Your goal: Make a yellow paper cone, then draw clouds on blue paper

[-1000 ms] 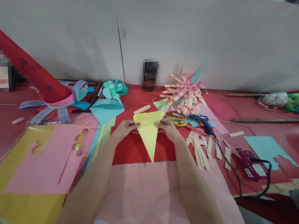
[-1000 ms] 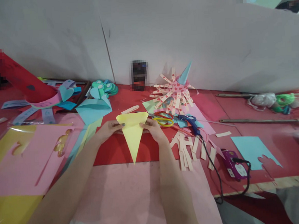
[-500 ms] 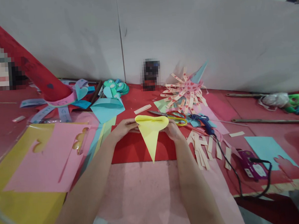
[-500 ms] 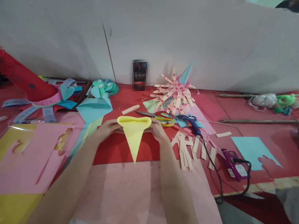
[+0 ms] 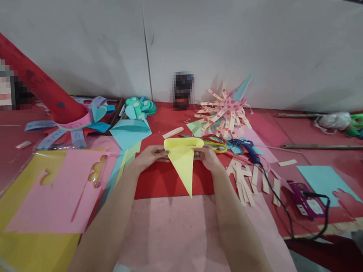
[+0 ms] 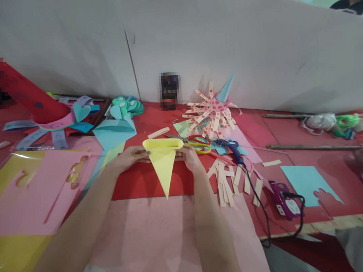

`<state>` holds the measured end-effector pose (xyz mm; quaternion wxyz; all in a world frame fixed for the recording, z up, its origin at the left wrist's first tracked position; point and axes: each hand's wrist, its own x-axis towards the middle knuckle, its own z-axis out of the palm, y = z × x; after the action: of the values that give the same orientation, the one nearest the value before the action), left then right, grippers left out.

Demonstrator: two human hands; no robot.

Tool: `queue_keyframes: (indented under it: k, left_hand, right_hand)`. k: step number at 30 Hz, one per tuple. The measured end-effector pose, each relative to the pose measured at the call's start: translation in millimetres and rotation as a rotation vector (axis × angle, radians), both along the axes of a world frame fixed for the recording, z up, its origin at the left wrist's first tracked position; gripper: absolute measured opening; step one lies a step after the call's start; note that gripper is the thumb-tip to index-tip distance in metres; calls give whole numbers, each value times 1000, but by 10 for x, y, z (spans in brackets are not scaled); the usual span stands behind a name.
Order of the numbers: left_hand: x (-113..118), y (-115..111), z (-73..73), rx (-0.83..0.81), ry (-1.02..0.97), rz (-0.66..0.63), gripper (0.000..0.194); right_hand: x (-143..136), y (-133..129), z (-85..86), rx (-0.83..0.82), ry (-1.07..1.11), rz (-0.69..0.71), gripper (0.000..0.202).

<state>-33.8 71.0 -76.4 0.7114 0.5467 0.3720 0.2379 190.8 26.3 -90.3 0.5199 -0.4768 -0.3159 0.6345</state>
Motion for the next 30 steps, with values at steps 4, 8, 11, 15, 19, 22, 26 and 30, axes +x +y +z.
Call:
queue_keyframes:
  k: [4,8,11,15,19,22,26,30]
  left_hand:
    - [0,11,-12,1,-5,8,36]
    - [14,29,-22,-19,-1,16,37]
    - [18,36,-25,-16,13,71,33]
    - [13,31,0,-9,-7,102,27]
    - [16,25,25,-59,-94,89,31]
    - [35,8,27,24,25,121,31]
    - [57,-33,56,181,122,116,38]
    - [57,-59,101,183,112,45,51]
  right_hand:
    - [3,1,-25,70,-26,1,20]
    - [-1,-7,-5,112,-65,36,26]
    - [-11,-23,30,119,-107,21,24]
    - [-27,-47,37,148,-153,-12,19]
    - [-40,-57,7,203,-163,-21,16]
    - [-25,-61,-2,211,-165,-9,16]
    - [32,-69,14,152,-156,76,19]
    - [25,-77,61,106,-167,93,26]
